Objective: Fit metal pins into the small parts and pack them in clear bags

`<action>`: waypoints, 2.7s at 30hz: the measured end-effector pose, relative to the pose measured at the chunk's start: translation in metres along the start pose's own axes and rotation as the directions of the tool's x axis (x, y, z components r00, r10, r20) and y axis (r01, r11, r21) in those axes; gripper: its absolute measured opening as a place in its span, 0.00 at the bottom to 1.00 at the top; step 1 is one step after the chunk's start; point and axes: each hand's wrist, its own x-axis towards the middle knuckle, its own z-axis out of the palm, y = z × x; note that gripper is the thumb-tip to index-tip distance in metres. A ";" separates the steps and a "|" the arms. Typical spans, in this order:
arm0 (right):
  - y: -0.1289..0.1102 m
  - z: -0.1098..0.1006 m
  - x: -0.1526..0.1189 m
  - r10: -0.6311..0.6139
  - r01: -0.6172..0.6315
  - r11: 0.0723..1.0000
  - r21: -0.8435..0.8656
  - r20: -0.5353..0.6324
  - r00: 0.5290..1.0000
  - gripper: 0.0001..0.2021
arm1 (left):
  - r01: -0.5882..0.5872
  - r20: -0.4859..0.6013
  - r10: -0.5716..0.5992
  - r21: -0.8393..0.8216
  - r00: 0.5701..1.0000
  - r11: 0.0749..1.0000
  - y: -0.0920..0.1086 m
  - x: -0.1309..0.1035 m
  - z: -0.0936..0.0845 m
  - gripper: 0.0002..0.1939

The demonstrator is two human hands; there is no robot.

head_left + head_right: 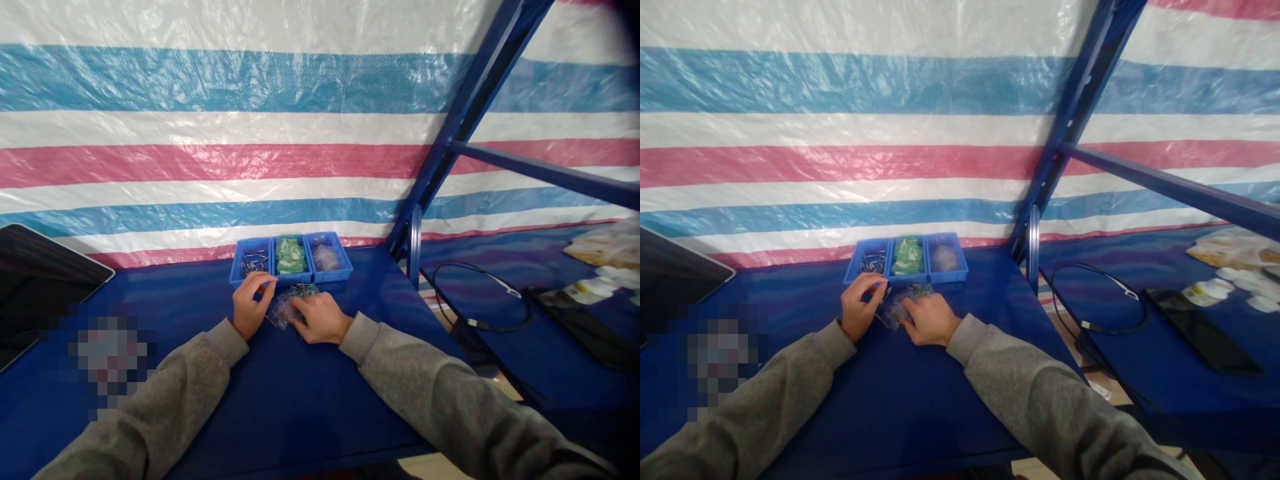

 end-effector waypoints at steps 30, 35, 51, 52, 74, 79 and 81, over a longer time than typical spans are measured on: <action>0.013 -0.039 0.011 0.063 -0.054 0.998 -0.034 0.435 0.898 0.22 | -0.051 0.040 0.051 -0.003 0.998 0.999 0.004 0.002 -0.002 0.05; 0.017 -0.034 0.014 0.115 -0.143 0.989 0.045 0.383 0.916 0.11 | -0.053 0.038 0.053 -0.002 0.998 0.999 0.006 0.002 -0.002 0.05; 0.008 0.012 0.008 0.449 -0.155 0.671 0.725 -0.231 0.863 0.11 | -0.039 0.268 0.042 -0.015 0.963 0.999 0.004 0.002 0.000 0.10; 0.007 0.013 0.007 0.459 -0.156 0.666 0.730 -0.235 0.857 0.12 | -0.047 0.284 0.049 -0.013 0.958 0.999 0.004 0.002 0.000 0.10; 0.004 0.001 0.007 0.367 -0.082 0.752 0.655 -0.312 0.876 0.10 | -0.078 0.225 0.065 0.047 0.972 0.996 0.000 -0.004 0.005 0.11; 0.005 0.001 0.007 0.353 -0.061 0.735 0.675 -0.305 0.885 0.11 | -0.085 0.205 0.075 0.041 0.976 0.996 0.000 -0.004 0.005 0.08; 0.005 0.002 0.007 0.346 -0.060 0.735 0.676 -0.297 0.890 0.10 | -0.083 0.207 0.075 0.030 0.976 0.996 0.000 -0.005 0.005 0.08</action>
